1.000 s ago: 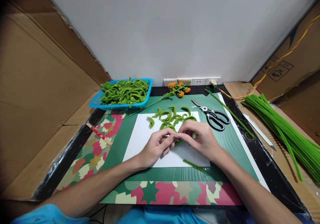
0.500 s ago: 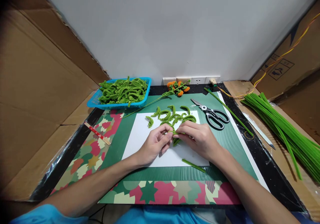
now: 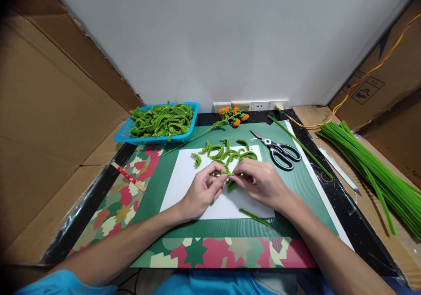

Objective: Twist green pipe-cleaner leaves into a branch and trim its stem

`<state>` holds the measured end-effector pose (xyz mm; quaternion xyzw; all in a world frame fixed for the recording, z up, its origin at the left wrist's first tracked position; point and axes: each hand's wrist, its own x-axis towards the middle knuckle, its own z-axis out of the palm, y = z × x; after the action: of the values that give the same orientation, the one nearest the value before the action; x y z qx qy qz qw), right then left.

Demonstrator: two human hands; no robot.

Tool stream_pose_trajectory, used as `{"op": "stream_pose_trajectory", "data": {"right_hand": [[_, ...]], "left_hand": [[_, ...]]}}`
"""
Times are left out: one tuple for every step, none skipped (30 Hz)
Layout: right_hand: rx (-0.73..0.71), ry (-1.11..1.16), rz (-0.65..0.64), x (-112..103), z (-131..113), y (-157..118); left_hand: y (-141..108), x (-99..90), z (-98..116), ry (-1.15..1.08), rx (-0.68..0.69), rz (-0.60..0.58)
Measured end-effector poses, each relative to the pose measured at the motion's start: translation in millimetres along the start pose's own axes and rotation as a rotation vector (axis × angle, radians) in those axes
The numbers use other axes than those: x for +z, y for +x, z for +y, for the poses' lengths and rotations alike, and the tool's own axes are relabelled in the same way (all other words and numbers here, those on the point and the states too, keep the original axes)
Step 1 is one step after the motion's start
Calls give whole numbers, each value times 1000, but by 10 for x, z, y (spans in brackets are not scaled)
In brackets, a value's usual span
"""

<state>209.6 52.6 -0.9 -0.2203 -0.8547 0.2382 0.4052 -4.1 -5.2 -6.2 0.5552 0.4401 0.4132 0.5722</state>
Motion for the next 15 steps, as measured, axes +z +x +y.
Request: {"op": "stream_pose_trajectory", "data": {"right_hand": [[17,14,-8,-9,-6,8],[36,28,-16,-18,-12,15],[56,46,-23,-27,-19,21],[76,68,-25,-34,-27,27],[96,93,-25,-38,-37,31],[114,118,-20,-39,-50,35],[131,140,-14,-36,-64,38],[152,157,-6,-30,-80,41],[179,170,4,-22,-96,44],[212,181,14,-11,-110,48],[253,196,23,0,-121,51],[299,217,31,11,-128,55],[352,244,32,20,-131,60],[406,279,28,28,-130,64],[461,320,17,34,-126,69]], "left_hand": [[-5,-2,-3,10,6,0],[-9,-5,-5,17,9,-2],[-12,-9,-8,20,11,-6],[-15,-13,-9,21,11,-11],[-18,-18,-9,21,12,-16],[-19,-22,-8,25,14,-18],[-20,-25,-7,34,21,-16],[-19,-26,-5,48,32,-9],[-18,-26,-3,67,45,4],[-15,-24,-2,90,60,22],[-12,-21,-3,117,74,43],[-8,-17,-5,150,89,67],[-5,-12,-10,187,108,94],[-3,-8,-16,232,135,125],[-2,-4,-25,279,167,158]]}}
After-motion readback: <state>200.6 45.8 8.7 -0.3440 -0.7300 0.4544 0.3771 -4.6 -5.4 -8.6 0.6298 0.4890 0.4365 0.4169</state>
